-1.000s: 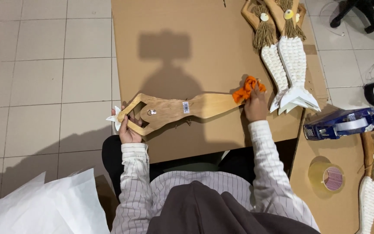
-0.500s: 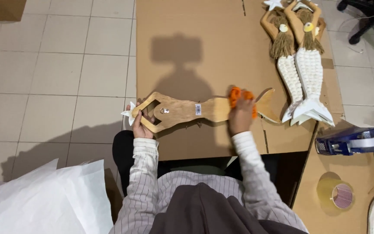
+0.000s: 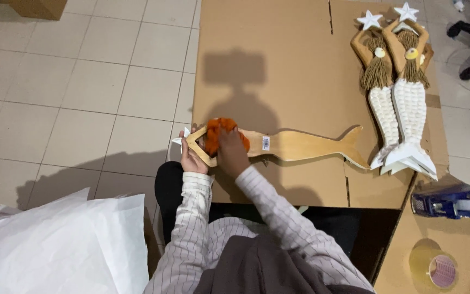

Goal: Cleaning wooden mermaid decorations by wiping them with a cloth before packaging.

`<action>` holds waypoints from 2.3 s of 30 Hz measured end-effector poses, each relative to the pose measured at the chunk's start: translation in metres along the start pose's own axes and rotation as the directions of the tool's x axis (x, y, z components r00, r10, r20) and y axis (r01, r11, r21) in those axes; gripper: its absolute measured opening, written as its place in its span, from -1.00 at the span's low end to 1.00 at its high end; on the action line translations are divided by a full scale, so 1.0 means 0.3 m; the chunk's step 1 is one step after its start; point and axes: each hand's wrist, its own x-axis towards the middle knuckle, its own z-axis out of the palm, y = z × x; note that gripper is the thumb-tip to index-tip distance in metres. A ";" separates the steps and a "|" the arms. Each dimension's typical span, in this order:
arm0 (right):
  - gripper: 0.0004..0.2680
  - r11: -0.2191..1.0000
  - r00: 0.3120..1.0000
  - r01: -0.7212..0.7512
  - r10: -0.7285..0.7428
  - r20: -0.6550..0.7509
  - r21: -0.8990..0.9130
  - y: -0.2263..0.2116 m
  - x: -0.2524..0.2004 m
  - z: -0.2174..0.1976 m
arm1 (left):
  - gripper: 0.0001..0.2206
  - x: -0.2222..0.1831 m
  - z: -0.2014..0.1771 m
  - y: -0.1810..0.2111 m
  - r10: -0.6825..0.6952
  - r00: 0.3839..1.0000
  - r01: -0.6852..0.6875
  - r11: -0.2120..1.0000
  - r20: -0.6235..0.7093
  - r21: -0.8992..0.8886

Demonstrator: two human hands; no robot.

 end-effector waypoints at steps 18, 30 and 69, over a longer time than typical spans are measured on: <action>-0.78 0.635 0.916 0.392 -0.208 -0.342 0.665 0.138 -0.155 -0.043 | -0.61 -0.031 0.043 -0.020 -0.001 0.991 0.007 0.999 -0.131 0.048; -0.78 0.757 0.777 0.629 -0.614 -0.137 0.174 -0.141 -0.153 -0.096 | -0.60 0.015 -0.135 0.009 -0.088 0.982 0.121 0.973 0.166 -0.198; -0.54 0.977 0.955 0.211 -0.211 -0.209 -0.026 0.712 -0.478 -0.168 | -0.75 0.010 -0.075 0.015 -0.075 0.993 0.075 0.997 -0.089 -0.009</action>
